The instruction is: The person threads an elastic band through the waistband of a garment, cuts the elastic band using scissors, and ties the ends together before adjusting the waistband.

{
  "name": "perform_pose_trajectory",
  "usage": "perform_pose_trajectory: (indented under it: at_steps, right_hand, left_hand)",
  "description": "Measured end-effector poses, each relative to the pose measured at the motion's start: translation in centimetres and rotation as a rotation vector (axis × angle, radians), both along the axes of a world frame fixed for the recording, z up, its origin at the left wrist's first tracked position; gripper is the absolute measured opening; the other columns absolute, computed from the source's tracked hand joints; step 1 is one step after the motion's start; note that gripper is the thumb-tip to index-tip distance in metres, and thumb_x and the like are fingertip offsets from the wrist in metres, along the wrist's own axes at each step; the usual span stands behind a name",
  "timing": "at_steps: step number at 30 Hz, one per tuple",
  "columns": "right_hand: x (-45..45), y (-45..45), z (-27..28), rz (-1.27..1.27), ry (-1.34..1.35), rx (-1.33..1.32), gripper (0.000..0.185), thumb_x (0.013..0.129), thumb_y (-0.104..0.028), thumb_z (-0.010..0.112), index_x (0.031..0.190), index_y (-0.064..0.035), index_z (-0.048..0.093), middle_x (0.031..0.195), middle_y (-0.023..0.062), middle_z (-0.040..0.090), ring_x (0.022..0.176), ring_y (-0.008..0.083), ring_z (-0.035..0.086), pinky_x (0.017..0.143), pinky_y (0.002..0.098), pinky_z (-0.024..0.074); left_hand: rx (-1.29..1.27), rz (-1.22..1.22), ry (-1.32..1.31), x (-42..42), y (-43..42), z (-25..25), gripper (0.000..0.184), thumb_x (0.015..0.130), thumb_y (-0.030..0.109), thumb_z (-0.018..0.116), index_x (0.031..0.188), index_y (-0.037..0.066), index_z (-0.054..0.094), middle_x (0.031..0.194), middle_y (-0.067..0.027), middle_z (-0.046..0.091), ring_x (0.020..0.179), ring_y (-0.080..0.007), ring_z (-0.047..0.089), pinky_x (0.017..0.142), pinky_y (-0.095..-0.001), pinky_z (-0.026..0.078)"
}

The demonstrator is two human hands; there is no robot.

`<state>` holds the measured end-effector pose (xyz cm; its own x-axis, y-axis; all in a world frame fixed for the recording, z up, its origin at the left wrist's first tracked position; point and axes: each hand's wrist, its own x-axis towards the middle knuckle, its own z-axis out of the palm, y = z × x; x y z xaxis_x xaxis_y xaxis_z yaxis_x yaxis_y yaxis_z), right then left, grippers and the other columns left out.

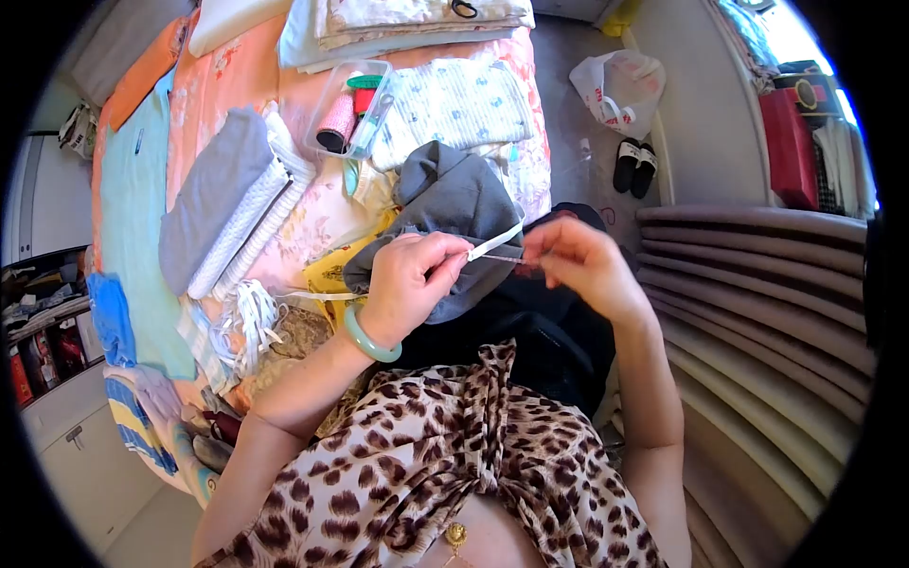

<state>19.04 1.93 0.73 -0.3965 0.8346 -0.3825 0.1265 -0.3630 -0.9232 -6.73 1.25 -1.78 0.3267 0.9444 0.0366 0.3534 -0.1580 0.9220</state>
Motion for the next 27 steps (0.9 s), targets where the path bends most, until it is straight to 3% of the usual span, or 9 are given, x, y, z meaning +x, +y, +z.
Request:
perform_pose_trajectory:
  at_steps: [8, 10, 14, 18, 19, 21, 22, 23, 27]
  right_hand:
    - [-1.4, -2.7, 0.5, 0.048, -0.138, 0.076, 0.019, 0.090, -0.004, 0.062, 0.108, 0.0011, 0.064, 0.091, 0.0049, 0.065, 0.083, 0.0096, 0.060, 0.076, 0.0252, 0.0497]
    - [-1.3, -2.9, 0.4, 0.106, -0.144, 0.125, 0.020, 0.090, -0.005, 0.063, 0.109, 0.0011, 0.064, 0.093, 0.0063, 0.066, 0.082, 0.0110, 0.061, 0.076, 0.0265, 0.0500]
    - [-1.2, -2.4, 0.1, 0.142, -0.116, 0.221, 0.017, 0.090, -0.008, 0.065, 0.105, 0.0014, 0.065, 0.089, 0.0095, 0.067, 0.078, 0.0133, 0.062, 0.074, 0.0276, 0.0506]
    - [-0.9, 0.4, 0.9, 0.073, -0.326, 0.338, 0.013, 0.089, -0.011, 0.067, 0.093, 0.0011, 0.067, 0.076, 0.0127, 0.065, 0.073, 0.0168, 0.065, 0.067, 0.0300, 0.0503]
    - [-1.1, 1.3, 1.9, 0.048, -0.374, 0.188, 0.012, 0.087, -0.010, 0.067, 0.093, 0.0007, 0.067, 0.081, 0.0134, 0.066, 0.076, 0.0217, 0.066, 0.069, 0.0321, 0.0506]
    - [-0.5, 4.2, 1.7, 0.204, -0.450, 0.564, 0.011, 0.089, -0.008, 0.066, 0.097, 0.0003, 0.066, 0.087, 0.0074, 0.064, 0.075, 0.0119, 0.064, 0.068, 0.0243, 0.0499]
    - [-0.5, 6.1, 2.5, 0.251, -0.477, 0.573, 0.014, 0.087, -0.007, 0.067, 0.101, -0.0013, 0.066, 0.093, 0.0105, 0.063, 0.082, 0.0178, 0.065, 0.074, 0.0288, 0.0510]
    - [-0.6, 8.6, 1.6, 0.206, -0.481, 0.862, 0.020, 0.084, -0.004, 0.067, 0.104, -0.0014, 0.066, 0.097, 0.0138, 0.064, 0.088, 0.0243, 0.065, 0.080, 0.0333, 0.0508]
    - [-2.6, 20.3, 1.5, 0.002, -0.673, 0.846, 0.025, 0.084, -0.013, 0.065, 0.107, -0.0019, 0.066, 0.104, 0.0162, 0.066, 0.098, 0.0310, 0.064, 0.084, 0.0370, 0.0504]
  left_hand:
    - [0.232, -0.016, 0.054, 1.3, -0.2, 0.2, 0.013, 0.081, -0.002, 0.070, 0.091, 0.005, 0.067, 0.069, -0.0037, 0.063, 0.058, -0.0147, 0.060, 0.056, -0.0272, 0.046]
    - [0.375, -0.039, 0.069, 1.6, 0.3, 0.7, 0.014, 0.078, -0.001, 0.071, 0.090, 0.006, 0.066, 0.069, -0.0042, 0.063, 0.061, -0.0182, 0.061, 0.059, -0.0300, 0.047]
    - [0.335, -0.059, 0.134, 1.7, -0.1, 0.6, 0.014, 0.074, 0.002, 0.073, 0.086, 0.007, 0.066, 0.072, -0.0048, 0.063, 0.069, -0.0237, 0.061, 0.064, -0.0344, 0.047]
    - [0.449, -0.020, 0.210, 2.2, -0.4, 0.6, 0.012, 0.073, 0.006, 0.074, 0.081, 0.008, 0.065, 0.077, -0.0050, 0.060, 0.071, -0.0256, 0.059, 0.066, -0.0362, 0.047]
    - [0.477, 0.003, 0.231, 2.4, -0.6, 0.8, 0.012, 0.072, 0.007, 0.074, 0.080, 0.008, 0.065, 0.078, -0.0051, 0.060, 0.072, -0.0261, 0.059, 0.066, -0.0366, 0.047]
    - [0.352, 0.036, 0.293, 2.7, -1.5, 1.3, 0.008, 0.074, 0.013, 0.073, 0.078, 0.009, 0.066, 0.079, -0.0068, 0.059, 0.072, -0.0266, 0.060, 0.064, -0.0380, 0.049]
    - [0.290, 0.019, 0.276, 2.7, -1.9, 1.6, 0.009, 0.076, 0.013, 0.072, 0.080, 0.009, 0.066, 0.078, -0.0072, 0.061, 0.070, -0.0264, 0.061, 0.062, -0.0377, 0.049]
    - [0.228, -0.006, 0.264, 2.7, -2.1, 1.7, 0.009, 0.077, 0.014, 0.072, 0.081, 0.009, 0.066, 0.077, -0.0077, 0.062, 0.068, -0.0262, 0.063, 0.059, -0.0374, 0.050]
    - [-0.062, -0.053, 0.060, 2.5, -2.3, 2.6, 0.012, 0.086, 0.019, 0.066, 0.090, 0.009, 0.061, 0.071, -0.0103, 0.064, 0.062, -0.0306, 0.064, 0.056, -0.0387, 0.050]
